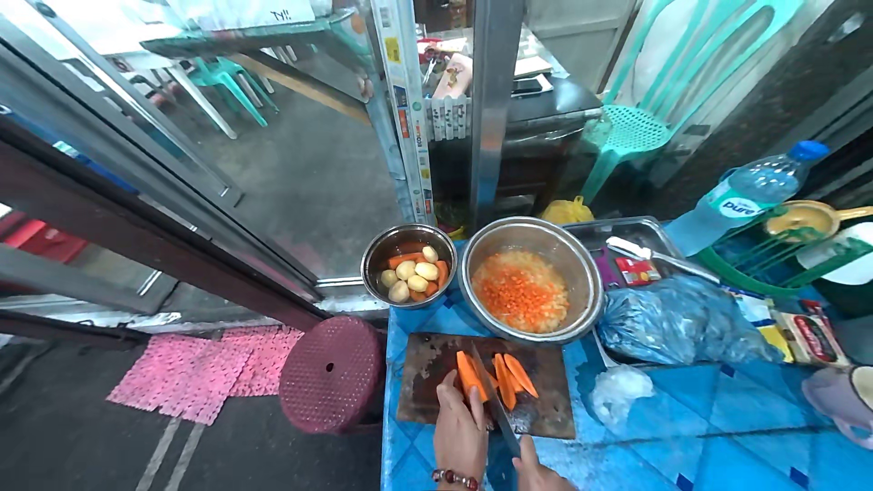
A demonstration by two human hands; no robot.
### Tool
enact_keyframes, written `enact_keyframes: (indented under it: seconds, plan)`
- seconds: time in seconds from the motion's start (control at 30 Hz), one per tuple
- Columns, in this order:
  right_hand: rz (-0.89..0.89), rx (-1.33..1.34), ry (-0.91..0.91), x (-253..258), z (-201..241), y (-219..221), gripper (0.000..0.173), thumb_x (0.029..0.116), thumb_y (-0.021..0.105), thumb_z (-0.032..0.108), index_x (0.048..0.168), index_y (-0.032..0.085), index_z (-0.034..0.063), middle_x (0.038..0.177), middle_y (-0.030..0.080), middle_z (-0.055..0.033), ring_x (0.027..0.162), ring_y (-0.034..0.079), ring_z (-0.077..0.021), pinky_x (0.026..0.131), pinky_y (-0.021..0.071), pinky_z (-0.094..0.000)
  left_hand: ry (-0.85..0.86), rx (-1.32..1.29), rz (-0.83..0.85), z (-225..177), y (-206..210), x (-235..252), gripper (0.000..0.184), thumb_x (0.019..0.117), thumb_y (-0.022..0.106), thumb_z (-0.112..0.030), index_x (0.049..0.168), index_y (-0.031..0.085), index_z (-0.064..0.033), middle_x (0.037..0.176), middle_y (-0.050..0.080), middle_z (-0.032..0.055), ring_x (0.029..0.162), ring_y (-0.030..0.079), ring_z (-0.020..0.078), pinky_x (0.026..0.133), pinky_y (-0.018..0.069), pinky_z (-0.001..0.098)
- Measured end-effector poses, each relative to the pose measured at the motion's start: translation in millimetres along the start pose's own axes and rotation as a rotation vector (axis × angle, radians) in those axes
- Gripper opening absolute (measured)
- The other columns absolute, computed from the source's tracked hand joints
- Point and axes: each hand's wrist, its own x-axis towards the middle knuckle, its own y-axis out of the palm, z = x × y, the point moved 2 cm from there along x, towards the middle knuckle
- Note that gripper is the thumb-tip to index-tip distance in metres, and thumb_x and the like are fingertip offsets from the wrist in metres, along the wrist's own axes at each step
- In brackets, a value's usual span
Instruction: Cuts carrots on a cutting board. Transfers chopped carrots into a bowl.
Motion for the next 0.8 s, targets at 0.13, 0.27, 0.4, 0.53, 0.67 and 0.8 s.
enact_keyframes:
  seconds: [0.13,0.27,0.4,0.53,0.67,0.8]
  plan:
    - [0.048,0.010,-0.031,9.7,-7.0,0.2,0.044,0.1130,0.034,0.029,0.146,0.044,0.0013,0.097,0.073,-0.0255,0.092,0.074,-0.0464,0.079,0.0580,-0.0619,-0.035,-0.166,-0.003,3.5,-3.6,-0.8,0.072,0.0974,0.068,-0.031,0.154,0.035,-0.0009,0.115,0.064,0.0159,0.086,0.069,0.0249,0.077,0.0603,0.0432]
    - [0.106,-0.022,-0.056,18.9,-7.9,3.2,0.044,0.1130,0.033,0.029,0.148,0.043,0.0042,0.100,0.073,-0.0252,0.098,0.073,-0.0466,0.082,0.0574,-0.0616,-0.123,-0.212,-0.021,12.6,-12.4,1.2,0.073,0.0920,0.074,-0.027,0.149,0.039,0.0020,0.102,0.064,0.0147,0.079,0.066,0.0234,0.074,0.0586,0.0424]
    - [0.049,-0.009,-0.010,15.9,-8.9,2.3,0.043,0.1126,0.034,0.028,0.147,0.043,0.0033,0.099,0.073,-0.0258,0.095,0.073,-0.0471,0.080,0.0578,-0.0621,-0.059,-0.196,-0.038,16.7,-16.2,1.9,0.036,0.0990,0.066,-0.021,0.125,0.060,0.0026,0.114,0.061,0.0210,0.081,0.067,0.0224,0.075,0.0589,0.0364]
    - [0.040,-0.071,-0.054,1.0,0.0,2.1,0.044,0.1123,0.035,0.026,0.147,0.045,0.0013,0.095,0.073,-0.0257,0.091,0.074,-0.0473,0.078,0.0576,-0.0620,0.003,-0.212,-0.056,15.8,-12.3,4.3,0.027,0.0973,0.070,-0.021,0.118,0.068,-0.0026,0.116,0.062,0.0209,0.076,0.068,0.0186,0.070,0.0596,0.0318]
    - [0.016,-0.145,-0.051,-7.5,12.4,-1.1,0.039,0.1108,0.038,0.020,0.144,0.047,0.0020,0.095,0.073,-0.0246,0.088,0.074,-0.0468,0.074,0.0580,-0.0612,0.063,-0.217,-0.123,17.0,-5.0,6.3,0.017,0.0951,0.070,-0.018,0.106,0.073,-0.0057,0.114,0.062,0.0176,0.070,0.065,0.0124,0.064,0.0581,0.0254]
    - [-0.009,-0.191,-0.046,-8.9,21.0,-4.4,0.038,0.1070,0.044,0.010,0.144,0.050,0.0031,0.094,0.074,-0.0243,0.086,0.074,-0.0455,0.071,0.0585,-0.0596,0.147,-0.231,-0.180,19.1,-2.7,6.5,0.012,0.0906,0.067,-0.009,0.098,0.074,-0.0035,0.113,0.062,0.0181,0.070,0.065,0.0119,0.063,0.0577,0.0246]
